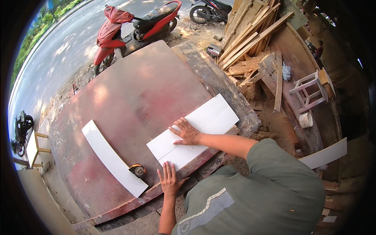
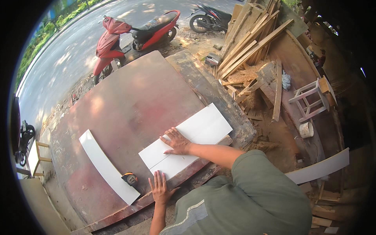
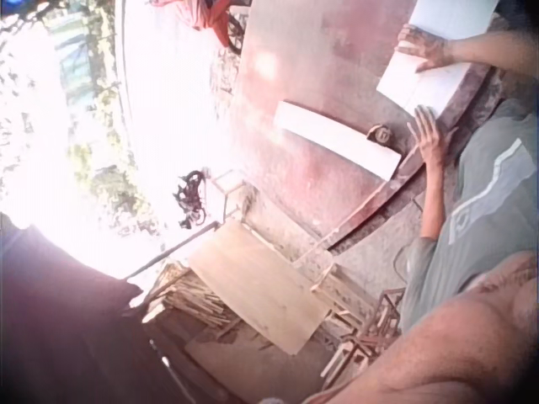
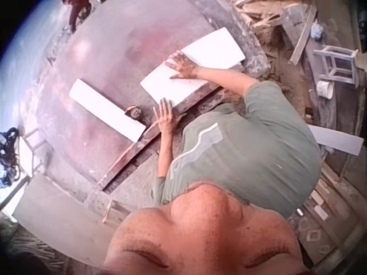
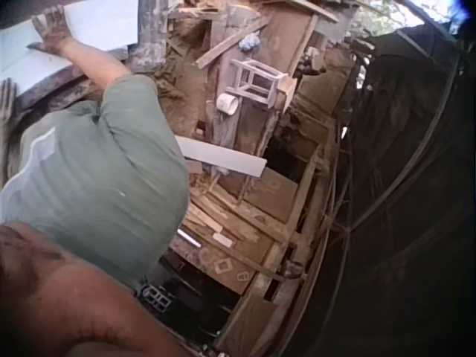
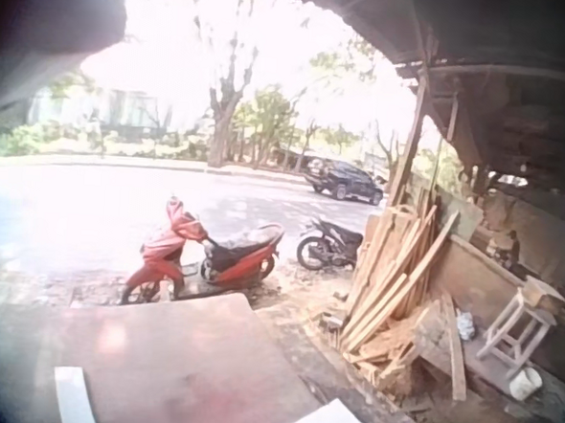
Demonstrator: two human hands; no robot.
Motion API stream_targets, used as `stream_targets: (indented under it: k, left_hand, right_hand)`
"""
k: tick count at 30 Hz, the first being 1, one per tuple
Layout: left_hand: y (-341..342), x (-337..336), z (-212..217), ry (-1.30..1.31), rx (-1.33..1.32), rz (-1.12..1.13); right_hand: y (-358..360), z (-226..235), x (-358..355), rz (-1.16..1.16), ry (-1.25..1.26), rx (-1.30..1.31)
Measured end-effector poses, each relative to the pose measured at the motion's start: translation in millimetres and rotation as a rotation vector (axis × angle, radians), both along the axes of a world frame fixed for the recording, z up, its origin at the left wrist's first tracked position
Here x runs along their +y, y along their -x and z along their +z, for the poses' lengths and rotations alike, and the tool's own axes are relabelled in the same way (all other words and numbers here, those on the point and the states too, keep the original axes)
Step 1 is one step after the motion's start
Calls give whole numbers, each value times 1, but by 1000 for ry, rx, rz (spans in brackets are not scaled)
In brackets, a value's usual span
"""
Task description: The person measures wood planks and a wooden frame using a measuring tape, then selects another piece of wood from a pile and brings it to the workbench.
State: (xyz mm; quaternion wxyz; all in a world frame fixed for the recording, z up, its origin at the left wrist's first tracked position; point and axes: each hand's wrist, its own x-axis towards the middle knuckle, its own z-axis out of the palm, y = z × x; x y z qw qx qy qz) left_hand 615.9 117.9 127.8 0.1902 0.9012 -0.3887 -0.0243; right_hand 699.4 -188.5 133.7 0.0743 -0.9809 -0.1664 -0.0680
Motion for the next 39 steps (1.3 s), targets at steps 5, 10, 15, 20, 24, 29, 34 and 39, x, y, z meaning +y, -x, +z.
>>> stream_targets:
  k: [5, 10, 15, 20, 24, 29, 34, 39]
  left_hand:
    - [0, 1, 2, -6, 45, 10]
    - [2, -2, 1, 7, 57, 29]
    - [4, -6, -7, 17, 59, 53]
    - [6, -8, -10, 27, 50, 69]
    - [6, -9, -17, 27, 17, 82]
    - [7, -12, -23, 45, -14, 92]
    - [5, -12, -25, 25, -22, 90]
    - [2, -11, -24, 17, -52, 98]
  right_hand:
    - [-5, 0, 1, 10, 5, -22]
    - [-6, -5, -1, 31, -3, -57]
    - [-7, -10, -2, 47, -16, -81]
    - [-9, -17, -2, 60, -14, -115]
    - [-12, -21, -2, 65, -9, -125]
    - [-14, -24, -3, 78, -14, -128]
    - [-16, -27, -3, 68, 22, -136]
    - [-21, -28, 0, 49, 32, -107]
